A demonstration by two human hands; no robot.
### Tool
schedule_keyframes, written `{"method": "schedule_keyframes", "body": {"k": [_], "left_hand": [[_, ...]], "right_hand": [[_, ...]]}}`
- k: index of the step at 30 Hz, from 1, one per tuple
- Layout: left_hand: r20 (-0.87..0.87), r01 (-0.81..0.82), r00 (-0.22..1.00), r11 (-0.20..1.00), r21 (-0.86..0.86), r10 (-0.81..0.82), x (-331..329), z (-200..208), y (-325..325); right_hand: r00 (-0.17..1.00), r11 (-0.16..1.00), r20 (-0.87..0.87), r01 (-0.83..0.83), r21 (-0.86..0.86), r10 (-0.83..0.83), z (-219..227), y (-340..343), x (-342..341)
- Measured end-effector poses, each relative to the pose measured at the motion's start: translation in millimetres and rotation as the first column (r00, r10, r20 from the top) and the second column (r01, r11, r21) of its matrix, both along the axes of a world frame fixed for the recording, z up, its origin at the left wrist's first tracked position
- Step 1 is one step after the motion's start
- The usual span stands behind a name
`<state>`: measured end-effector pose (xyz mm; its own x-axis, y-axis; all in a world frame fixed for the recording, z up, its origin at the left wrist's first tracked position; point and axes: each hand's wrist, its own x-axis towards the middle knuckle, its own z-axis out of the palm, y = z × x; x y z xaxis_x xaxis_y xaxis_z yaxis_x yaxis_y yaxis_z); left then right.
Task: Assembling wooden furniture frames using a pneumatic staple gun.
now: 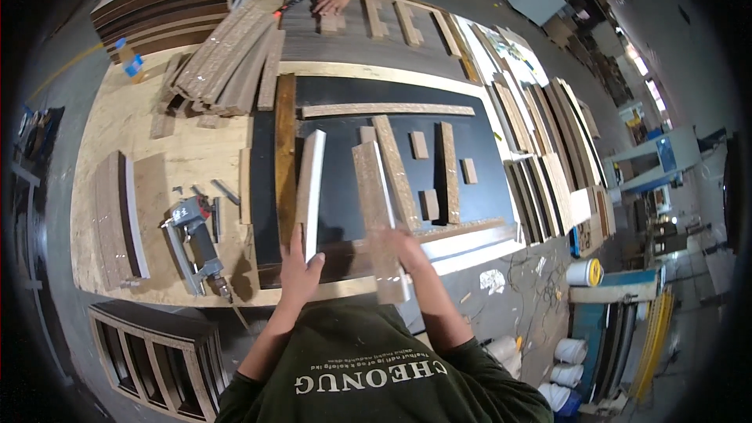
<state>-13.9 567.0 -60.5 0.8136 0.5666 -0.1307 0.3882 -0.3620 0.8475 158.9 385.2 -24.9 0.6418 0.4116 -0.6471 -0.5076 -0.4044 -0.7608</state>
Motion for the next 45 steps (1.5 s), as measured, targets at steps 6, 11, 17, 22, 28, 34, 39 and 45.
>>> {"method": "schedule_keyframes", "body": {"k": [6, 11, 17, 22, 28, 34, 39, 45], "left_hand": [[-0.215, 0.035, 0.976, 0.967, 0.252, 0.02, 36.9, 34.8, -0.6], [-0.178, 0.009, 0.976, 0.794, 0.608, 0.126, 65.4, 21.3, 6.5], [-0.294, 0.002, 0.907, 0.696, 0.718, 0.301, 87.4, 12.0, 1.2], [-0.248, 0.024, 0.932, 0.635, 0.772, 0.266, 116.9, 17.6, 7.2], [-0.331, -0.01, 0.913, 0.824, 0.567, 0.238, 155.2, 15.4, 18.5], [-0.396, 0.109, 0.891, 0.743, 0.661, 0.222, 150.6, 13.7, 32.4], [-0.401, 0.175, 0.903, 0.719, 0.673, 0.155, 138.9, 15.2, 51.9], [-0.348, 0.23, 0.937, 0.71, 0.666, 0.022, 131.3, 14.0, 63.1]], "right_hand": [[0.954, 0.981, 0.242, 0.15, 0.124, -0.177, 12.9, -79.2, 68.1], [0.856, 0.936, 0.379, 0.336, 0.11, -0.352, 9.0, -132.7, 116.8], [0.769, 0.939, 0.629, 0.289, -0.187, -0.112, -14.5, -205.6, 227.9], [0.607, 0.882, 0.78, 0.271, -0.385, 0.154, -32.5, -238.2, 303.8], [0.335, 0.661, 0.838, 0.516, -0.545, 0.43, -77.7, -237.7, 334.8], [0.43, 0.954, 0.859, -0.229, -0.192, 0.277, -9.5, -109.9, 161.9], [0.251, 0.819, 0.862, -0.507, -0.271, 0.44, -18.8, -93.6, 79.3], [0.054, 0.777, 0.824, -0.371, -0.508, 0.564, -17.6, -90.1, 58.6]]}}
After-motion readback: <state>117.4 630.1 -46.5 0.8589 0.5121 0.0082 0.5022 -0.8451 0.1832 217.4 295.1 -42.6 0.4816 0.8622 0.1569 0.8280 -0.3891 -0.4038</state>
